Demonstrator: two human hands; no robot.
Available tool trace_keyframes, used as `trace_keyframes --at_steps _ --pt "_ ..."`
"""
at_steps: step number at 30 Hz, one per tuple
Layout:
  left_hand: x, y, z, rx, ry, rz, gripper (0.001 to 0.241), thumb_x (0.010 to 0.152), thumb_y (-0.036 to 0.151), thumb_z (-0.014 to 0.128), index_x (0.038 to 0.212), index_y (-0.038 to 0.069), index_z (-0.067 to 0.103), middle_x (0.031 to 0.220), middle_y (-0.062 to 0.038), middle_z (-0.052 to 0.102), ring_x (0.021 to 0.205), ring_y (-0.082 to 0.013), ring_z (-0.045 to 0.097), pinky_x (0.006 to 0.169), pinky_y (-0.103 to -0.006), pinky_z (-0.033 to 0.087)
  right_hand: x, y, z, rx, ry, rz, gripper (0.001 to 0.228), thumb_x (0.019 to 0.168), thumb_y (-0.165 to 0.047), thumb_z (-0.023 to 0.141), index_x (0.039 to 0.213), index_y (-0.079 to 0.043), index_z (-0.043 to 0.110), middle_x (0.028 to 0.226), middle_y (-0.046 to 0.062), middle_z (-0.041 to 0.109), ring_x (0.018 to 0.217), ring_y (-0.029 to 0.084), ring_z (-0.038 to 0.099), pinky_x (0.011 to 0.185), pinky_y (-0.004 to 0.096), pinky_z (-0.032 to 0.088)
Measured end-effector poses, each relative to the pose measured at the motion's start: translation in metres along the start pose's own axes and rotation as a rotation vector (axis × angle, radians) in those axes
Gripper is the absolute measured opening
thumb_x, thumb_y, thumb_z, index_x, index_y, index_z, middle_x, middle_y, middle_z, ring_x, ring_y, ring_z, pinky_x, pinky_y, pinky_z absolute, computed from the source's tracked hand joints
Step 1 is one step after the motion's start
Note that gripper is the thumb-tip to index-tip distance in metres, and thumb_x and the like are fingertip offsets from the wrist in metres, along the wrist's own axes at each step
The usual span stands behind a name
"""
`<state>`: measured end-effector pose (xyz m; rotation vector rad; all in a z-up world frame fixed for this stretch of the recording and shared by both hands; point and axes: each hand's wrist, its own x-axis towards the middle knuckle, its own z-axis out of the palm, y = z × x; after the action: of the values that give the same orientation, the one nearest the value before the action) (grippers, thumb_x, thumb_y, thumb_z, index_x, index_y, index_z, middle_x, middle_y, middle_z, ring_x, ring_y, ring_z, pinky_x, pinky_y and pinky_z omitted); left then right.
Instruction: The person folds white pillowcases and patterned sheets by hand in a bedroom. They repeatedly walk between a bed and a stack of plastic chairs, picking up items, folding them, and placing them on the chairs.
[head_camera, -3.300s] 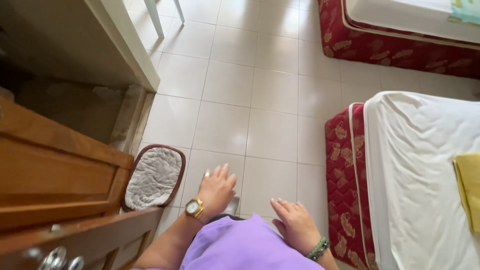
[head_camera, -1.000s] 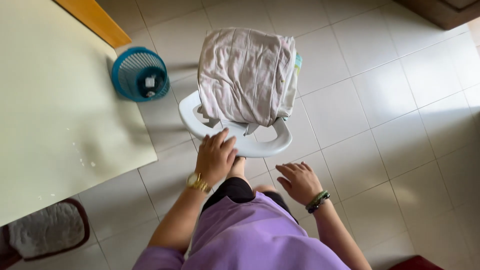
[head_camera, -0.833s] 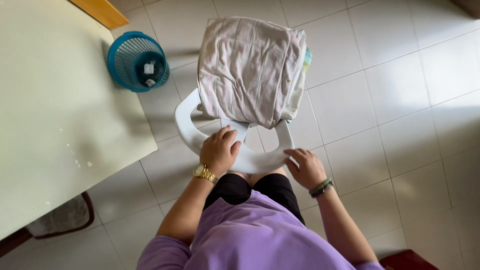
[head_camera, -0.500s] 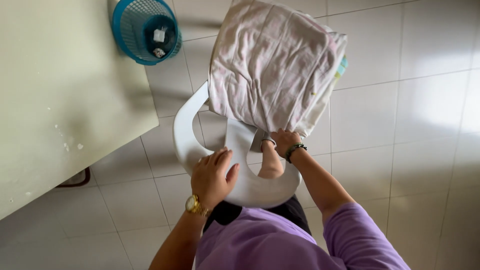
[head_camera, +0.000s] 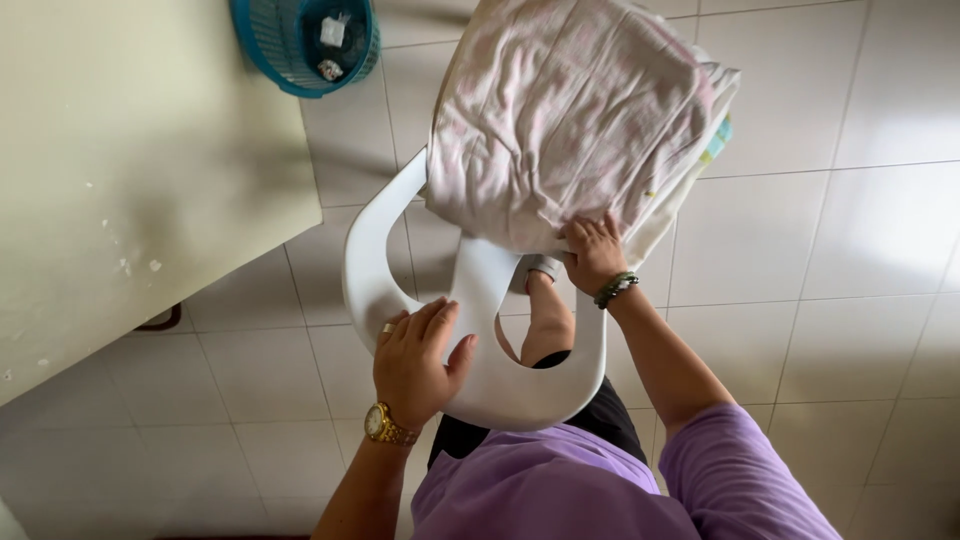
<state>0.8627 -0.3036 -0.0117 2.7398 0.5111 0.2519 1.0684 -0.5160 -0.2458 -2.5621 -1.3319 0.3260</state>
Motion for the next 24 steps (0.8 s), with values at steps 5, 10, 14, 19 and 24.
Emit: trace_keyframes --at_steps 5,10,14,19,24 --pt "0.012 0.009 -0.003 0.082 -0.151 -0.056 0.092 0.077 0.057 0.073 0.151 0.008 0.048 0.136 -0.025 0.062 0.117 -0.0423 0.066 0.091 -0.0575 0.054 0.014 -0.037 -0.077 0.35 0.18 -0.265 0.019 0.084 -0.024 0.062 0.1 -0.012 0.064 0.102 0.01 0.069 0.1 0.035 0.069 0.088 0.046 0.055" --pt "0.031 0.009 0.025 -0.063 -0.065 -0.009 0.096 0.067 0.04 0.085 0.15 0.008 0.047 0.143 -0.024 0.052 0.13 -0.0444 0.054 0.102 -0.0647 0.042 -0.001 -0.128 -0.224 0.594 0.37 -0.647 0.024 0.099 -0.02 0.047 0.091 -0.007 0.066 0.086 0.014 0.063 0.075 0.037 0.065 0.07 0.05 0.058" --pt "0.005 0.007 0.054 -0.501 -0.243 0.08 0.071 0.067 0.029 0.081 0.134 0.01 0.063 0.121 -0.013 0.069 0.114 -0.0361 0.066 0.098 -0.0498 0.049 -0.037 -0.122 -0.236 0.78 0.414 -0.715 0.048 0.105 -0.033 0.033 0.11 -0.009 0.074 0.091 0.011 0.065 0.076 0.029 0.066 0.071 0.045 0.057" --pt "0.031 0.047 -0.004 -0.497 -0.448 0.103 0.066 0.074 0.038 0.076 0.137 0.024 0.063 0.11 -0.006 0.074 0.103 -0.0318 0.071 0.092 -0.0445 0.053 -0.058 -0.071 -0.285 0.772 0.371 -0.499 0.036 0.101 -0.027 0.045 0.11 -0.007 0.074 0.089 0.012 0.068 0.074 0.031 0.069 0.066 0.047 0.059" --pt "0.042 0.059 -0.002 -0.337 -0.597 0.179 0.055 0.084 0.054 0.069 0.134 0.031 0.063 0.109 -0.005 0.074 0.104 -0.0341 0.07 0.09 -0.0482 0.05 -0.081 -0.048 -0.307 0.779 0.41 -0.37 0.026 0.096 -0.013 0.049 0.105 -0.005 0.072 0.085 0.012 0.071 0.073 0.029 0.071 0.07 0.048 0.061"
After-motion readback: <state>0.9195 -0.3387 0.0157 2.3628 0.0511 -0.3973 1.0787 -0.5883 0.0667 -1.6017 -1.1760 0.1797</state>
